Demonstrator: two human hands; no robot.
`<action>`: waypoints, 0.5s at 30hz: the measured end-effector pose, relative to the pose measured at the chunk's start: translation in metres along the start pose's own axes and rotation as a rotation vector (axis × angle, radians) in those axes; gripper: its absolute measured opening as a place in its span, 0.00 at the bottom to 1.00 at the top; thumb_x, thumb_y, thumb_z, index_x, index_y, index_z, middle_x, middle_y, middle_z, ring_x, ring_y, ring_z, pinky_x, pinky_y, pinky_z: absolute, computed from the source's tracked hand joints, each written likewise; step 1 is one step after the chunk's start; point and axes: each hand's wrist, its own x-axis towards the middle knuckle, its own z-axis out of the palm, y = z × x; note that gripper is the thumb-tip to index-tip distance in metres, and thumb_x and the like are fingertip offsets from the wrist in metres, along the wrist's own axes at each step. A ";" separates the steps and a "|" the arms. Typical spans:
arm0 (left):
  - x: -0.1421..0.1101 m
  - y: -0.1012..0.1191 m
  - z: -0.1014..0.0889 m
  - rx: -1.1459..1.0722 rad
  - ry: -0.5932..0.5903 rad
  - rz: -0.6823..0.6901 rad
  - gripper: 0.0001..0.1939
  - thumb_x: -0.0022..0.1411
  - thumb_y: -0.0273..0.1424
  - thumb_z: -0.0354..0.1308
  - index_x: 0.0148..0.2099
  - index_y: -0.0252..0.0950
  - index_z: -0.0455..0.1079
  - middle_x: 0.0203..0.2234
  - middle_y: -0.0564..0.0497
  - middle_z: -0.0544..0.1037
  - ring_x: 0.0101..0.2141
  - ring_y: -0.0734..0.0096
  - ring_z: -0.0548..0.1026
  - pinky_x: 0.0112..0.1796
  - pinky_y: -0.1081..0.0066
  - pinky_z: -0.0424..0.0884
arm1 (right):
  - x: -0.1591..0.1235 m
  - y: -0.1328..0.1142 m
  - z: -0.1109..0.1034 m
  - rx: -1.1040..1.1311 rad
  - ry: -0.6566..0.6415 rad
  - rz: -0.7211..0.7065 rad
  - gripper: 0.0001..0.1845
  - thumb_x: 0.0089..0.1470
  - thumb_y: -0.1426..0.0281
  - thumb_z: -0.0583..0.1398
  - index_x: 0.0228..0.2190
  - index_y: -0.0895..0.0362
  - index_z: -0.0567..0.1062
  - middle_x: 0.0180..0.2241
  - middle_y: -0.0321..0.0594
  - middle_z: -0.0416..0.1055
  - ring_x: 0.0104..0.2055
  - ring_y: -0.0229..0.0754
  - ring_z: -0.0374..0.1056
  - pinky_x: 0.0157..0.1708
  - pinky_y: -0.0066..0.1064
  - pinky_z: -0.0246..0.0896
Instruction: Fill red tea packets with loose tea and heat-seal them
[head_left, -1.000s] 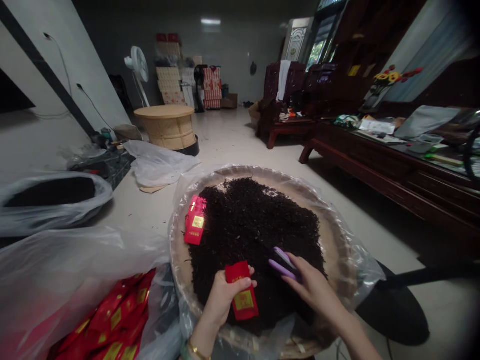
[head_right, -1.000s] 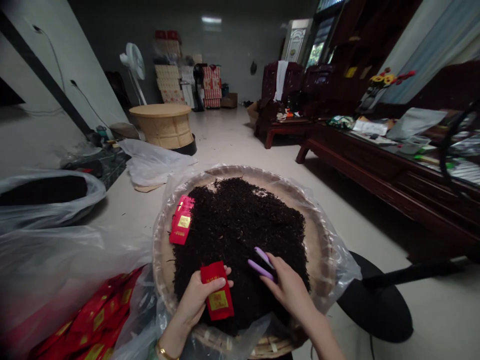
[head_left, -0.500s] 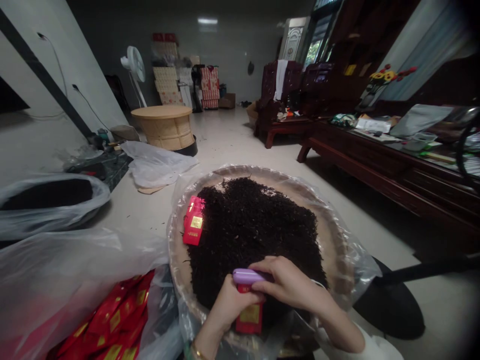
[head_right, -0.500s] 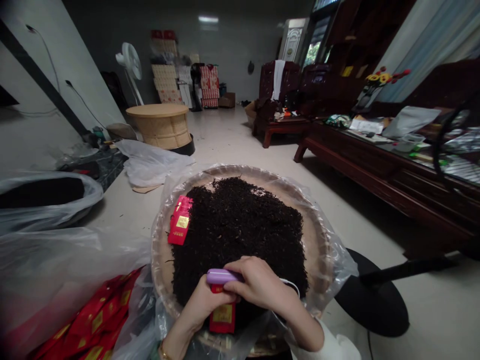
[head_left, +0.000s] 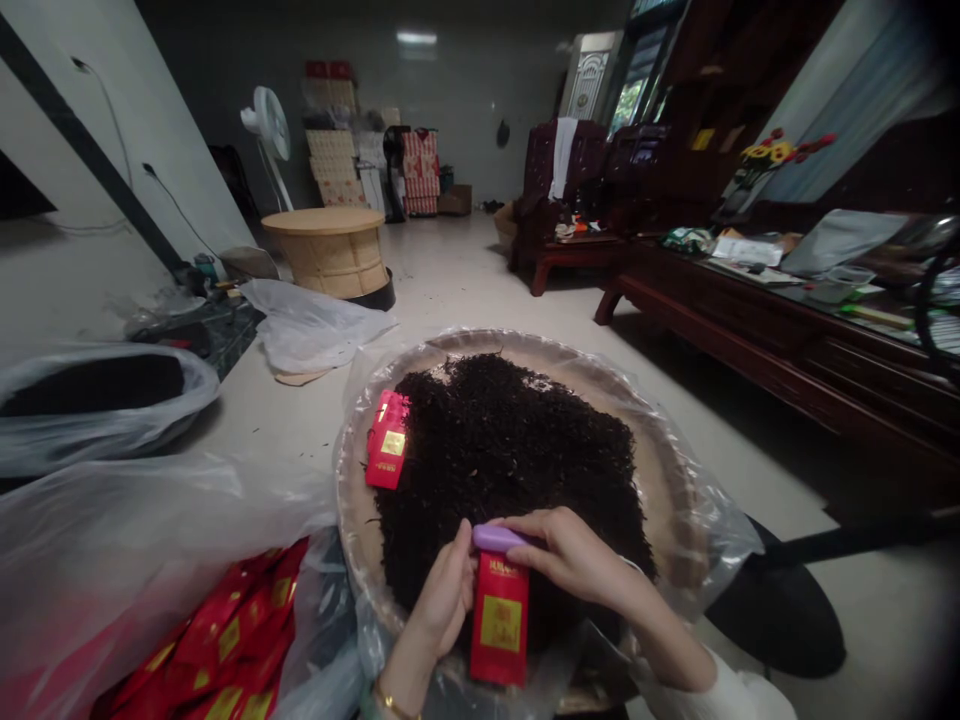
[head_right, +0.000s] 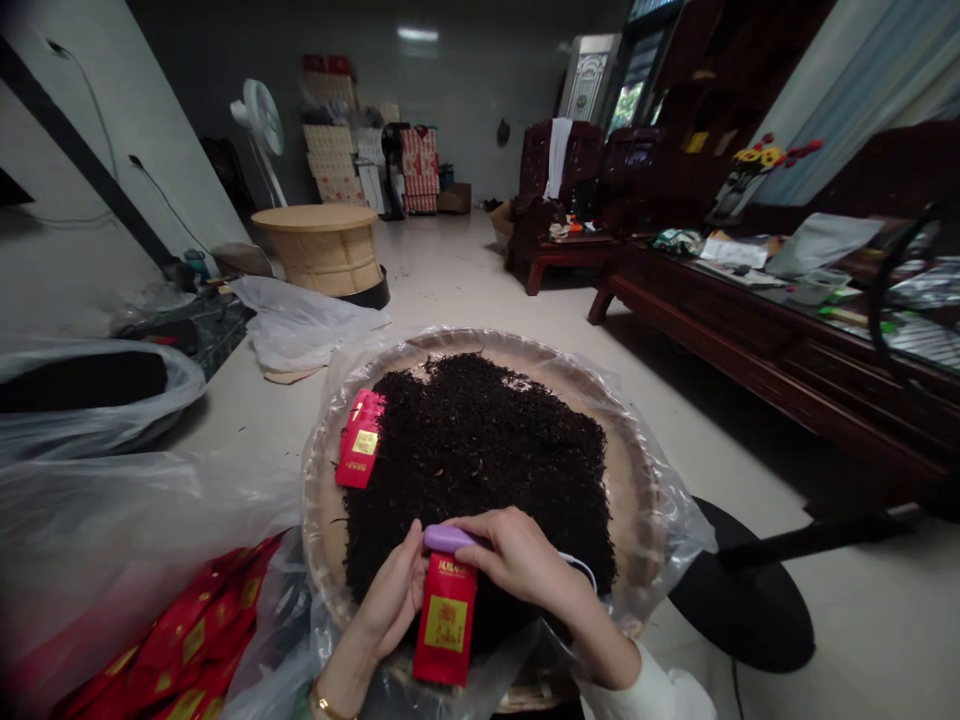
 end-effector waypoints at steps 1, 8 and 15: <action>0.001 -0.001 -0.001 0.003 0.020 0.006 0.29 0.52 0.50 0.63 0.43 0.28 0.73 0.27 0.44 0.81 0.33 0.57 0.79 0.38 0.64 0.71 | 0.000 0.001 0.001 -0.005 0.000 0.000 0.20 0.58 0.59 0.55 0.50 0.50 0.74 0.44 0.41 0.78 0.41 0.49 0.74 0.39 0.30 0.63; 0.002 -0.001 0.002 -0.098 -0.042 -0.046 0.28 0.58 0.50 0.57 0.45 0.29 0.72 0.33 0.42 0.82 0.34 0.58 0.80 0.40 0.63 0.72 | 0.001 -0.001 0.004 -0.126 0.025 0.016 0.16 0.59 0.61 0.55 0.43 0.53 0.77 0.37 0.42 0.79 0.36 0.46 0.73 0.34 0.27 0.59; 0.000 -0.017 0.001 0.010 0.068 -0.205 0.38 0.59 0.60 0.37 0.41 0.31 0.70 0.28 0.40 0.81 0.19 0.64 0.77 0.22 0.67 0.72 | 0.003 -0.003 0.004 -0.150 0.063 0.058 0.13 0.59 0.64 0.55 0.34 0.56 0.77 0.30 0.40 0.77 0.31 0.42 0.70 0.29 0.26 0.55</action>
